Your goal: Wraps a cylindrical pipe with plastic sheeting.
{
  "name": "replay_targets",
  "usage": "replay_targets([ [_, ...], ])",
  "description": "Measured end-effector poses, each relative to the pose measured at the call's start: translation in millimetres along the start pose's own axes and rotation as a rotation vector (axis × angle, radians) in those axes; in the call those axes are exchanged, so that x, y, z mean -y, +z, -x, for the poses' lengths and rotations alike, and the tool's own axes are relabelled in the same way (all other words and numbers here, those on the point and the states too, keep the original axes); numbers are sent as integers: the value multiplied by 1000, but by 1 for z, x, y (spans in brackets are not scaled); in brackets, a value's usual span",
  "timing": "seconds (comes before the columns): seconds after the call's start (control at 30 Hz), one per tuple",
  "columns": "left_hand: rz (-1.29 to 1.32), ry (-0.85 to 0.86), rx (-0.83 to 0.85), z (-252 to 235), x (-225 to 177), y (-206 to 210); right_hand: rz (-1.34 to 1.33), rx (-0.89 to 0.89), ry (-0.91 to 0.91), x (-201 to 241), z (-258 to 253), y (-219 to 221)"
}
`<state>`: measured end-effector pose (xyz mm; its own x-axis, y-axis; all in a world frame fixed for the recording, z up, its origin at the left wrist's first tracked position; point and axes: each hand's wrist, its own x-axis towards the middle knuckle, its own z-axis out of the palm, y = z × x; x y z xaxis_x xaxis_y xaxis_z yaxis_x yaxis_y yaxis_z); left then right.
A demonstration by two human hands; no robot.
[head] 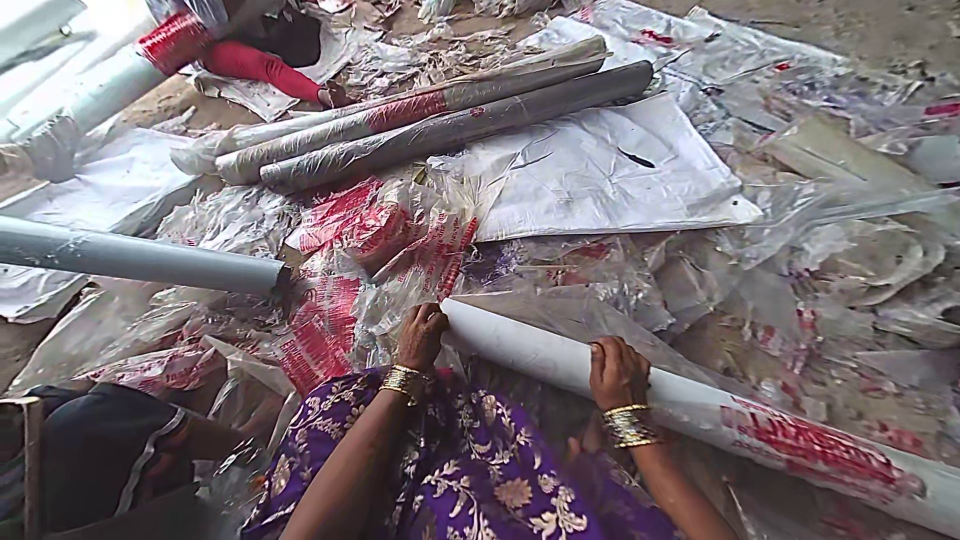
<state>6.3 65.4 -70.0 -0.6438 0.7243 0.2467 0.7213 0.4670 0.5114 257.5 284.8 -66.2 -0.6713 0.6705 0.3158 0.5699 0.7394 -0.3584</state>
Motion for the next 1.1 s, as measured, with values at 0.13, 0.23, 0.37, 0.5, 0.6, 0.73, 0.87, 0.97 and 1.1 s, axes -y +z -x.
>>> replay_targets([
  [0.13,74,46,96,5,7,-7,67,111,-108,-15,5,13],
  [0.23,179,-82,484,8,-1,-31,81,233,-50,-20,-7,6],
  [0.37,216,-323,662,-4,-5,-51,54,192,-68,-15,-12,10],
  [0.5,126,-448,841,-4,-9,-50,76,192,-65,-19,-8,10],
  [0.6,-87,-504,1060,11,-6,-63,79,266,-24,-19,-14,8],
  [0.73,58,-695,668,14,15,-83,67,234,-32,-14,-15,9],
  [0.87,110,-565,166,4,12,-74,84,255,-11,-12,-11,3],
  [0.97,79,-431,-32,5,18,-56,89,234,-24,-14,-11,6],
  [1.1,96,-369,-54,7,20,-40,84,200,-35,-14,-11,8],
])
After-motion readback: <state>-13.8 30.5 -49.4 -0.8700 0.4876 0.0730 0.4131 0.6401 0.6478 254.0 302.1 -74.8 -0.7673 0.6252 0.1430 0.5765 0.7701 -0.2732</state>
